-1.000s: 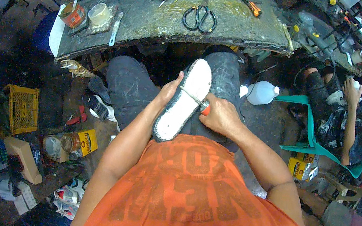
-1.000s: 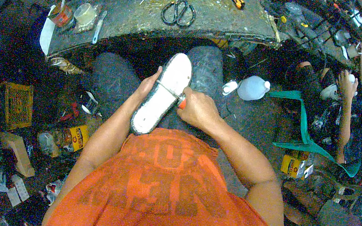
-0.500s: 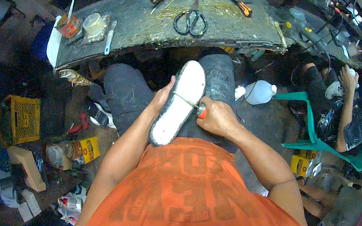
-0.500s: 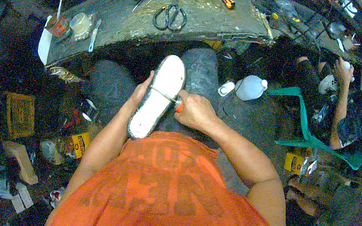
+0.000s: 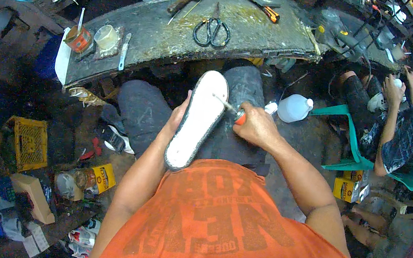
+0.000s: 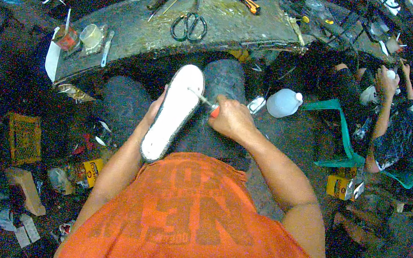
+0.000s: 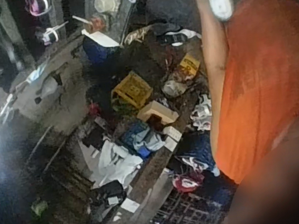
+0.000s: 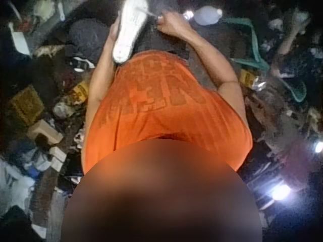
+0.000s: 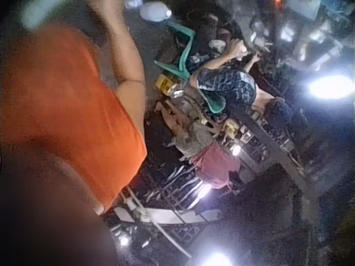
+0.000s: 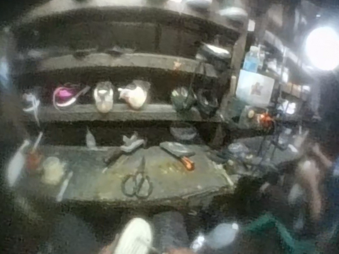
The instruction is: The person uses a red-handled tool to scrape and clean the sole and edges of a black shoe. They repeatedly scrape the white midsole and black outsole, then flip the shoe to work on the heel and upper edge. The person continues scraping along the perimeter of the sole and the upper side of the shoe.
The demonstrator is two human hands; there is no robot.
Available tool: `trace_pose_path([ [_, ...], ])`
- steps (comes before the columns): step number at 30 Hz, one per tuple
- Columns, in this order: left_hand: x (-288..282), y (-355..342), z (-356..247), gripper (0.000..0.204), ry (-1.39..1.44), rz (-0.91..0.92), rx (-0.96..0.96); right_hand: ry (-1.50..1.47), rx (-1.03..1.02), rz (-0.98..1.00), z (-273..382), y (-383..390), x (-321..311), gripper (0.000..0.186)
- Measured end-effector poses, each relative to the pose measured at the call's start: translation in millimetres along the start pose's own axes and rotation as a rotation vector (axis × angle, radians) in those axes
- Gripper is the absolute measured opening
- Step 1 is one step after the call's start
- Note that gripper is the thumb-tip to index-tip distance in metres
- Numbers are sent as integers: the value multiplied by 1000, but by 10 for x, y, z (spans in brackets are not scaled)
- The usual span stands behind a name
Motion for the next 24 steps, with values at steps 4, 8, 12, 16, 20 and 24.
trace_pose_path([
  [4, 75, 43, -46, 70, -137, -32, 24, -25, -139, 112, 125, 114, 104, 43],
  [8, 50, 56, -77, 70, -137, -71, 5, -43, -178, 326, 60, 126, 5, 52],
  [12, 49, 52, -120, 67, -144, -13, 64, 10, -108, 267, -186, -40, -274, 53],
  [16, 136, 43, -95, 66, -62, 22, 53, -45, -30, 38, -269, -224, -304, 52],
  [20, 146, 55, -76, 68, -126, -23, 56, -36, 7, 13, -209, -330, -142, 56],
  [24, 102, 93, -118, 74, -361, -145, 112, 11, -96, 59, -71, -219, -12, 53],
])
Point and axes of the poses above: each hand's wrist, its own y-axis away from the middle knuckle, its own x-axis out of the palm, z = x × y, the point moved 1 cm from there along -y, towards the middle knuckle, and after that the axes turned 6 degrees about -z, right-handed, at the moved point
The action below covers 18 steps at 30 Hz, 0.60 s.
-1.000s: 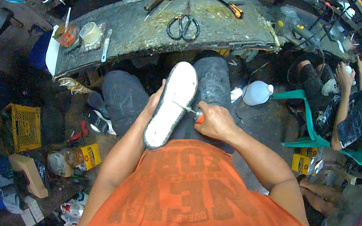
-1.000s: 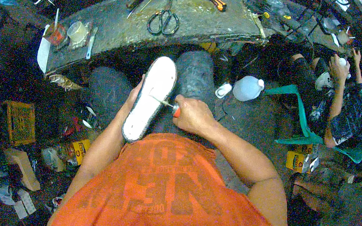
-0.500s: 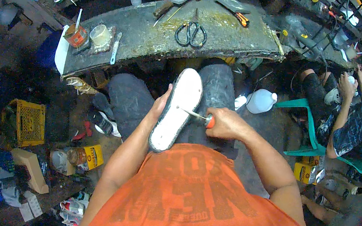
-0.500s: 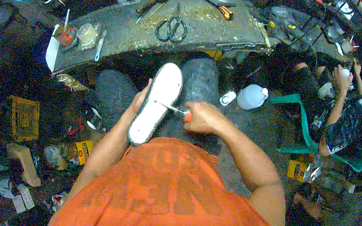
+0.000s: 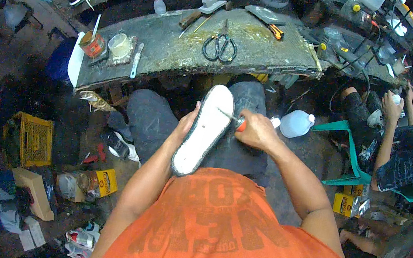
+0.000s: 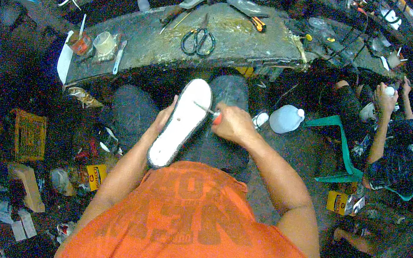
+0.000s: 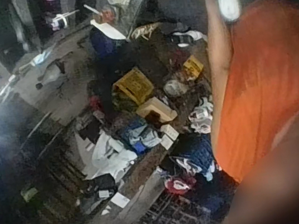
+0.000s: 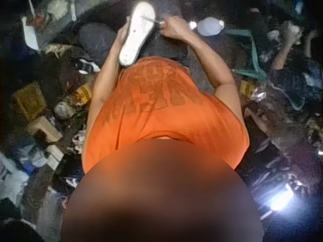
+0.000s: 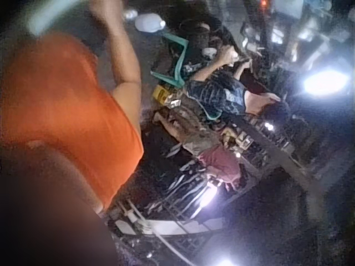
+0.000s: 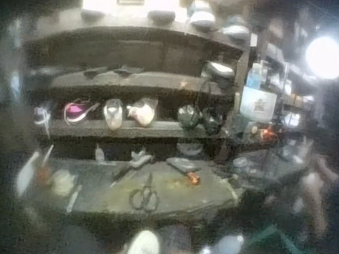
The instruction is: The person uses a red-handled tool to scrape and clean the sole and edges of a black shoe. They repeatedly scrape the white midsole and black outsole, then flip the shoe to work on the heel and upper edge. The person continues scraping along the perimeter of the sole and the upper side of the shoe.
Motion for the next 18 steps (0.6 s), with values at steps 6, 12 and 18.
trace_pose_path([
  [6, 95, 55, -63, 80, -152, -99, -24, -24, -96, 22, 306, 223, 133, 45],
  [12, 86, 61, -70, 72, -30, -72, -16, -134, -150, 56, 400, 362, 264, 48],
  [18, -60, -28, -54, 61, 279, -30, -124, -888, 348, -85, -148, 187, 155, 37],
])
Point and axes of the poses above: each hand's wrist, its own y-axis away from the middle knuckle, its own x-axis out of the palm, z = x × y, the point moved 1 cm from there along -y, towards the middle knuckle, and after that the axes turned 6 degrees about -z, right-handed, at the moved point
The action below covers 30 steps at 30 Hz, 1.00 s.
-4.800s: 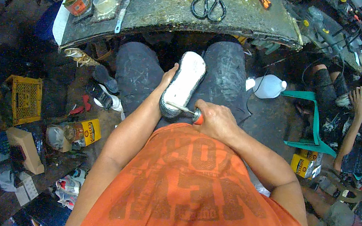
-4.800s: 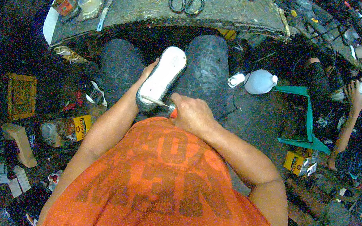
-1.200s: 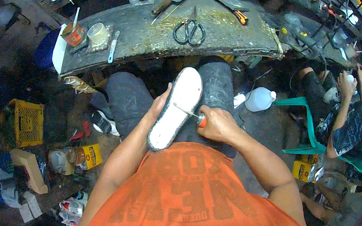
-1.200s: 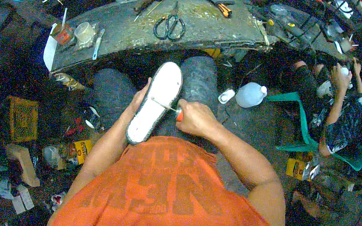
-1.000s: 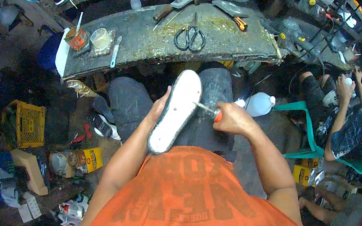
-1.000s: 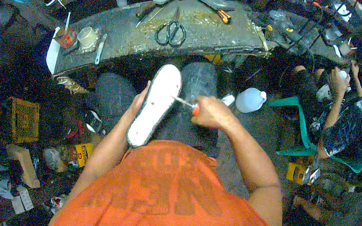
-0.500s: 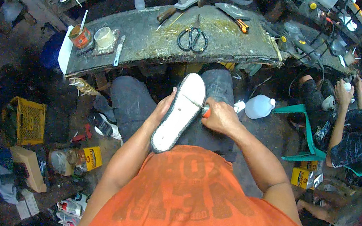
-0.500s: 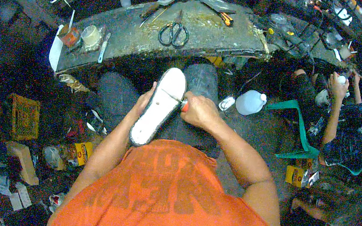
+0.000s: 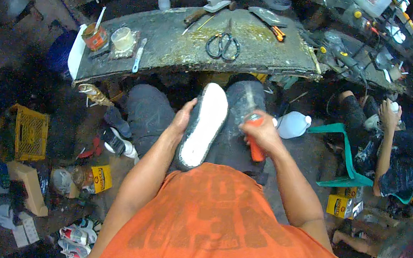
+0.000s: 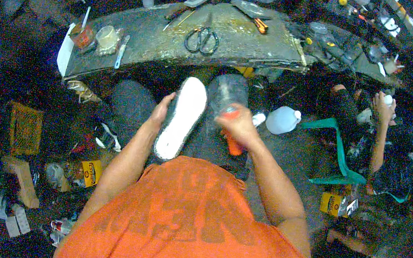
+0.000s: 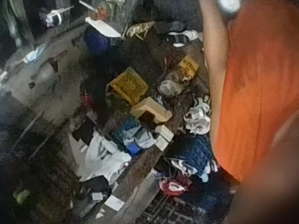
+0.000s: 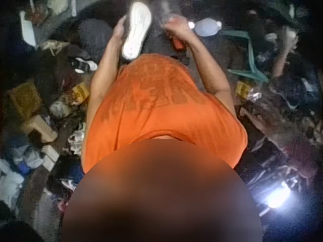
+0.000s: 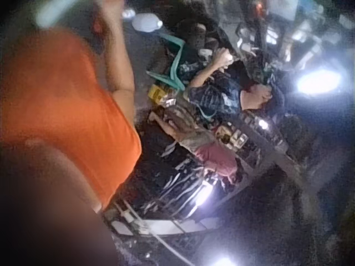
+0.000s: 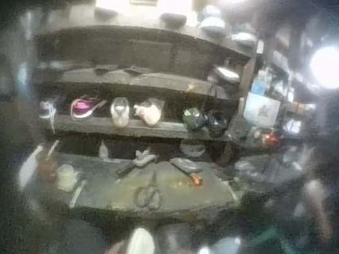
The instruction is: The person uses a red-handled tool to scrape and clean the sole and edges of a black shoe. They repeatedly scrape the white midsole and black outsole, then flip the shoe to work on the heel and upper edge. The person continues scraping along the perimeter of the sole and the upper side of the shoe.
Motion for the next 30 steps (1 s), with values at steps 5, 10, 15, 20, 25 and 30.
trace_pose_path([
  [5, -289, 184, -154, 60, 149, 296, -135, -458, 172, -314, -192, -192, -790, 23],
  [10, -436, 515, -302, 81, -214, 414, 95, -535, 205, -346, -385, -341, -1100, 21],
  [15, -163, 802, -995, 93, -586, 81, 531, -672, 191, -399, -503, -614, -1173, 26],
  [20, 216, 872, -1843, 70, -982, -225, 837, -805, 108, -524, -520, -1063, -1308, 37],
  [25, 339, 448, -2177, 74, -1355, -532, 958, -849, 45, -633, -510, -1464, -1476, 46],
  [30, 223, 17, -2061, 76, -1398, -522, 924, -789, 54, -741, -502, -1755, -1551, 50],
])
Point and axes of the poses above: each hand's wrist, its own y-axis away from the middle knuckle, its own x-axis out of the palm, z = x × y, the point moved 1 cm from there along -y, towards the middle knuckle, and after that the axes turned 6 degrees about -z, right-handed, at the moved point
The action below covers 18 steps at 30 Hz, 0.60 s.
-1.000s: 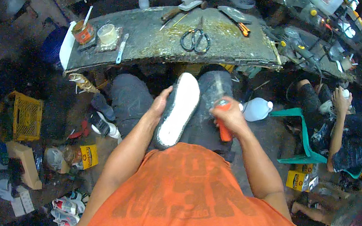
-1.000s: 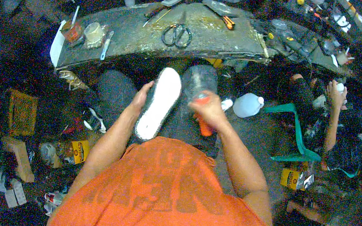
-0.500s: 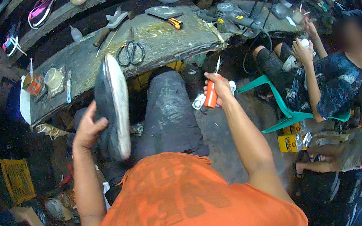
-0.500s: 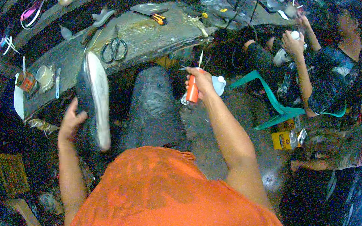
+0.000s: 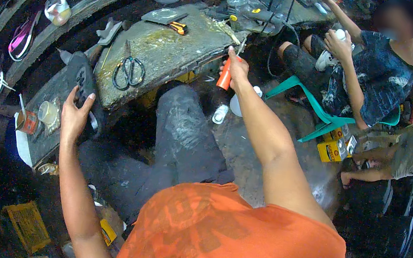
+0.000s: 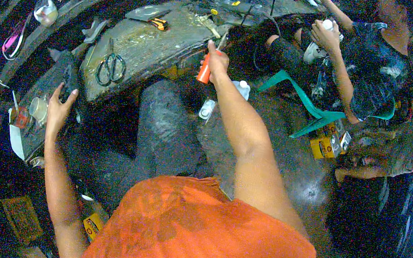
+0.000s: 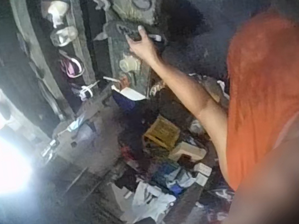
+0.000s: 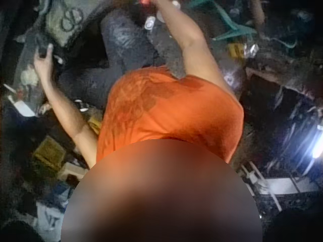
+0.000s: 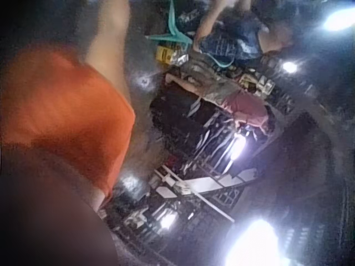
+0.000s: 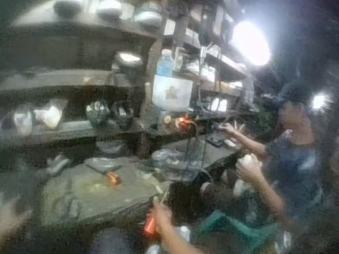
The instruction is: The person uses a red-handled tool to scrape and clean the sole and edges of a black shoe. They repeatedly scrape the white midsole and black outsole, then flip the shoe to work on the heel and upper edge. The person continues scraping along the perimeter of the sole and the upper side of the shoe.
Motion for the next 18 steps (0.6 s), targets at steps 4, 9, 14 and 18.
trace_pose_path([
  [4, 106, 97, 111, 74, 111, -44, -62, -34, 18, 33, -88, -80, 97, 47],
  [9, 94, 71, 179, 68, 100, -18, -48, -12, -17, 17, -104, -81, 120, 45],
  [14, 97, 68, 214, 66, 141, -25, -20, -69, 4, 26, -81, -33, 127, 44],
  [18, 74, 94, 204, 64, 161, -32, 3, -58, -3, 14, -84, -1, 134, 43],
])
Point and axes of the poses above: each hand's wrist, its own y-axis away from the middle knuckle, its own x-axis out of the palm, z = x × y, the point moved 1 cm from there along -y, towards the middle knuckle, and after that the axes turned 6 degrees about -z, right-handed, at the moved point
